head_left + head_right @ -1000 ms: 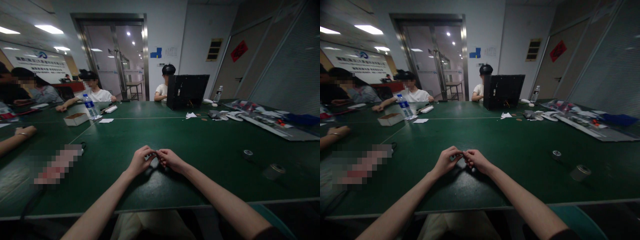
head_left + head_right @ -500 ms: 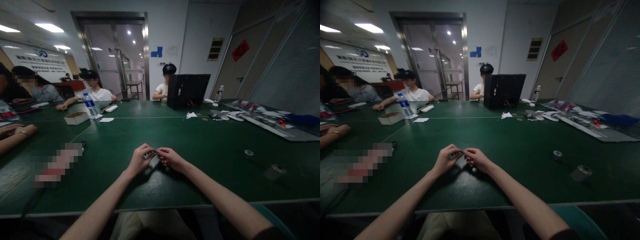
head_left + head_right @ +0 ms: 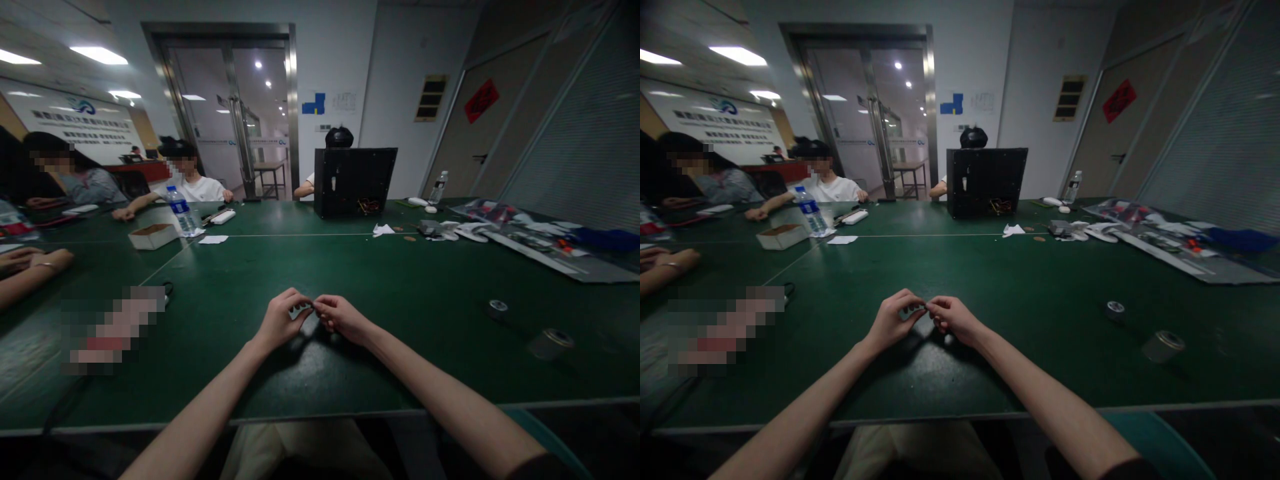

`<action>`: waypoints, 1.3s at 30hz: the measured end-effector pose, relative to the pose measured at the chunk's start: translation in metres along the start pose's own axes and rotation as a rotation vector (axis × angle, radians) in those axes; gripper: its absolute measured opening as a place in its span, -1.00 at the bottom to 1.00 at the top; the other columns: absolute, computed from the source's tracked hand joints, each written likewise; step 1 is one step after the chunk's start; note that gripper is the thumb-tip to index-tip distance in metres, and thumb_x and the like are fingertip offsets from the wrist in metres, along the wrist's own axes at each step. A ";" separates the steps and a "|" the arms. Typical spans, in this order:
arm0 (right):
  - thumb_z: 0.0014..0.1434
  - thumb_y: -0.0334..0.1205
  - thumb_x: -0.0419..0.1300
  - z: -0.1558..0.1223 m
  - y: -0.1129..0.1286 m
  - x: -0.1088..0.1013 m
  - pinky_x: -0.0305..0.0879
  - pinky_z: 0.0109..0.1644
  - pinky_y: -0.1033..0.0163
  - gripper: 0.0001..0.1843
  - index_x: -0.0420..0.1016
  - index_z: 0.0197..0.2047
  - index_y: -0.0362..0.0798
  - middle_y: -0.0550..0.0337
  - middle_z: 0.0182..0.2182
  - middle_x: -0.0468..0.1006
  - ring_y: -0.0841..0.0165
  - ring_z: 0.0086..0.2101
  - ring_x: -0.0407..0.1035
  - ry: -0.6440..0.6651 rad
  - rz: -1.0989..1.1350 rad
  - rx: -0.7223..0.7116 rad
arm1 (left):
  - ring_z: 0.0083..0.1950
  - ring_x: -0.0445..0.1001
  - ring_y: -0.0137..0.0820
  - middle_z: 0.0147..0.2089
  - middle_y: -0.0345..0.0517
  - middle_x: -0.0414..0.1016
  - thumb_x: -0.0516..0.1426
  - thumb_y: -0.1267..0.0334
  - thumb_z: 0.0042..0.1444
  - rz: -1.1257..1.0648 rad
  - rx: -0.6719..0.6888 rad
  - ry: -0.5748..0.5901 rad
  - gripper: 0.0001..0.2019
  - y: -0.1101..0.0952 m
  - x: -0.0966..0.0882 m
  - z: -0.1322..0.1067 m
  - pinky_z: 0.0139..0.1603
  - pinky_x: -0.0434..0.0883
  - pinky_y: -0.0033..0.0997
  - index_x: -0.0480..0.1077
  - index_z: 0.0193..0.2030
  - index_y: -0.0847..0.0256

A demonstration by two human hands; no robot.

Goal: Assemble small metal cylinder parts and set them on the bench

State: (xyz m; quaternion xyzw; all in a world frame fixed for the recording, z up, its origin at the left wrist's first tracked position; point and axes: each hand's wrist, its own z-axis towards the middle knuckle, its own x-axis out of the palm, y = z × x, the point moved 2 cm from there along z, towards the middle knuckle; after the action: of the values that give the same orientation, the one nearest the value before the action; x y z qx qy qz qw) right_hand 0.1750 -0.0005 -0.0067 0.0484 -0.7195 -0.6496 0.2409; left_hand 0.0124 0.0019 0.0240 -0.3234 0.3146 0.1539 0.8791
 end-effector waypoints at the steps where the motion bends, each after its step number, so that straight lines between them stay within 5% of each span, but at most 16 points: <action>1: -0.09 0.06 0.33 0.000 0.000 0.000 -0.02 -0.64 0.46 -0.58 0.34 -0.40 -0.11 0.42 -0.62 0.21 0.63 -0.67 0.02 0.001 0.000 -0.002 | -0.32 0.38 -0.44 -0.34 -0.13 0.41 0.14 0.33 0.10 -0.001 0.000 0.003 -0.91 0.000 0.000 0.000 -0.31 0.33 -0.48 0.46 -0.26 0.22; 25: -0.12 0.05 0.34 0.000 0.002 -0.001 0.00 -0.65 0.46 -0.58 0.34 -0.38 -0.09 0.40 -0.60 0.27 0.61 -0.65 0.09 -0.045 -0.078 -0.038 | -0.33 0.36 -0.44 -0.35 -0.13 0.38 0.12 0.31 0.12 0.041 -0.003 0.036 -0.92 -0.001 0.000 0.000 -0.31 0.31 -0.48 0.43 -0.32 0.23; 32: -0.04 0.05 0.27 0.002 0.003 -0.001 0.07 -0.64 0.42 -0.64 0.38 -0.35 -0.09 0.33 -0.58 0.34 0.54 -0.64 0.16 -0.086 -0.351 -0.130 | -0.30 0.37 -0.42 -0.33 -0.13 0.39 0.13 0.32 0.11 0.041 -0.001 0.060 -0.94 0.000 0.002 0.000 -0.30 0.32 -0.48 0.41 -0.34 0.22; 35: 0.06 -0.05 0.19 -0.007 0.020 -0.007 0.21 -0.50 0.36 -0.76 0.41 -0.36 -0.08 0.25 -0.50 0.44 0.48 -0.55 0.28 -0.156 -0.654 -0.276 | -0.29 0.38 -0.41 -0.32 -0.13 0.41 0.16 0.29 0.08 0.036 -0.010 0.078 -0.93 0.000 0.002 0.001 -0.30 0.32 -0.47 0.41 -0.28 0.21; 39: 0.07 -0.18 0.13 -0.045 0.065 -0.054 0.28 -0.30 0.27 -0.86 0.42 -0.32 -0.04 0.21 -0.43 0.50 0.38 -0.42 0.38 -0.366 -1.139 -0.417 | -0.28 0.39 -0.40 -0.31 -0.14 0.41 0.17 0.26 0.08 0.033 -0.033 0.092 -0.88 0.000 0.000 -0.001 -0.30 0.32 -0.45 0.41 -0.24 0.21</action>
State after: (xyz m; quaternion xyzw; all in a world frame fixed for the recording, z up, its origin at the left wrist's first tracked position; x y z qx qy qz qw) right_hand 0.2571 -0.0109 0.0417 0.2640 -0.4688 -0.8001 -0.2652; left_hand 0.0125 0.0016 0.0234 -0.3393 0.3574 0.1587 0.8555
